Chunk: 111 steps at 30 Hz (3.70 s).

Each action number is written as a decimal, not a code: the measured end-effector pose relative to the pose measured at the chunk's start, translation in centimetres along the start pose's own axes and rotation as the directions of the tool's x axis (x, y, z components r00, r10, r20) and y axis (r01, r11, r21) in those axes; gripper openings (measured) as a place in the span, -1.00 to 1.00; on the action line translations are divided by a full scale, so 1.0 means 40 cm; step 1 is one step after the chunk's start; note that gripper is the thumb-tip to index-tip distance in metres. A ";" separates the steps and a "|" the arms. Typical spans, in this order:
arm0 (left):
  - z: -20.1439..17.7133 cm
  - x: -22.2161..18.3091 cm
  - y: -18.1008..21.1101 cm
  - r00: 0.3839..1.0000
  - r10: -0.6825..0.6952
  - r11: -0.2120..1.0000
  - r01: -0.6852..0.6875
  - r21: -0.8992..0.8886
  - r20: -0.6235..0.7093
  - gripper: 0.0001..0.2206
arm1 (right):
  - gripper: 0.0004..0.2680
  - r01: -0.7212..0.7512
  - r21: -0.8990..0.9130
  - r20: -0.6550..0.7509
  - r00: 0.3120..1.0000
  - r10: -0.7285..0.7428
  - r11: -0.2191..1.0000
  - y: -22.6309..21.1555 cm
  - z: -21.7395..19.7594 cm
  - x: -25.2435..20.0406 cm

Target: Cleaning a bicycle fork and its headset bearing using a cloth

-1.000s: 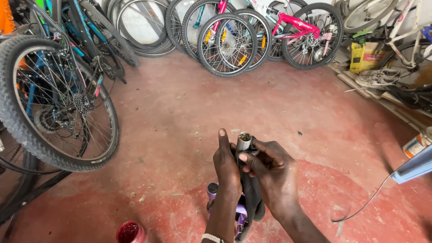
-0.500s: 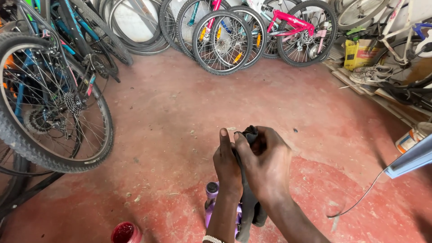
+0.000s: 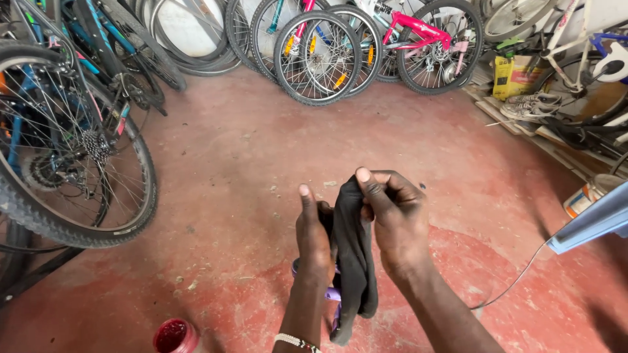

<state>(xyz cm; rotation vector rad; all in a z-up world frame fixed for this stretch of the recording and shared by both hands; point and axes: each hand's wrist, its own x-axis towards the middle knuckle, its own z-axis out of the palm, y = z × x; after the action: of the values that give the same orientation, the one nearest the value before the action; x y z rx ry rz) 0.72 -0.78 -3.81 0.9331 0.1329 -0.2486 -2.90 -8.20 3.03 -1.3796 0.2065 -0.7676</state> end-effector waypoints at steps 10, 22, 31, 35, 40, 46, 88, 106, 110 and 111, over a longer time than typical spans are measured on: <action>-0.019 0.015 -0.003 0.994 -0.075 0.975 0.090 -0.202 0.081 -0.35 | -0.96 -0.147 0.232 0.154 0.982 0.113 0.962 -0.064 -0.032 0.017; 0.003 -0.022 0.013 0.991 -0.110 0.962 0.126 0.242 -0.078 -0.26 | -0.77 0.025 -0.075 -0.384 0.922 -0.052 0.997 0.025 -0.197 0.122; -0.054 0.056 -0.062 0.990 -0.115 0.992 0.119 0.034 -0.084 -0.30 | -0.72 -0.050 -0.846 0.255 0.836 0.486 0.531 0.245 -0.218 0.036; -0.028 -0.003 -0.018 0.992 -0.111 0.993 0.113 0.034 -0.063 -0.29 | -0.74 -0.154 -0.777 0.259 0.805 0.534 0.610 0.221 -0.188 0.028; -0.021 -0.009 -0.016 0.998 -0.041 0.984 0.048 0.172 -0.043 -0.26 | -0.81 -0.146 -0.750 0.273 0.820 0.503 0.645 0.241 -0.198 0.030; -0.022 -0.022 -0.003 1.000 0.017 0.894 -0.013 0.449 -0.004 -0.36 | -0.86 -0.035 -0.756 0.313 0.858 0.407 0.654 0.263 -0.184 0.012; -0.169 0.127 -0.420 0.925 -0.320 0.822 0.163 -0.546 -0.206 -0.35 | -0.66 -0.808 0.202 -0.309 0.484 0.819 0.554 1.013 -0.348 -0.127; 0.033 -0.083 -0.049 0.923 -0.118 0.919 0.242 -0.311 0.367 -0.28 | -0.62 -0.609 -0.205 0.048 0.776 0.629 0.766 0.415 -0.187 0.030; 0.055 -0.179 0.086 0.906 -0.057 0.931 0.199 -0.305 0.419 -0.36 | -0.58 -0.545 -0.285 0.040 0.816 0.577 0.789 0.179 -0.177 0.035; 0.051 -0.204 0.108 0.913 -0.055 0.941 0.182 -0.284 0.404 -0.40 | -0.52 -0.546 -0.336 -0.028 0.820 0.572 0.767 0.138 -0.185 0.030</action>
<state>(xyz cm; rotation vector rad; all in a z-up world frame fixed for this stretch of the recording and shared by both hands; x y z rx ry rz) -5.96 1.27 2.53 0.5402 -0.1389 -0.5095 -4.11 -14.87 -3.34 -1.5475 0.6837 -0.1727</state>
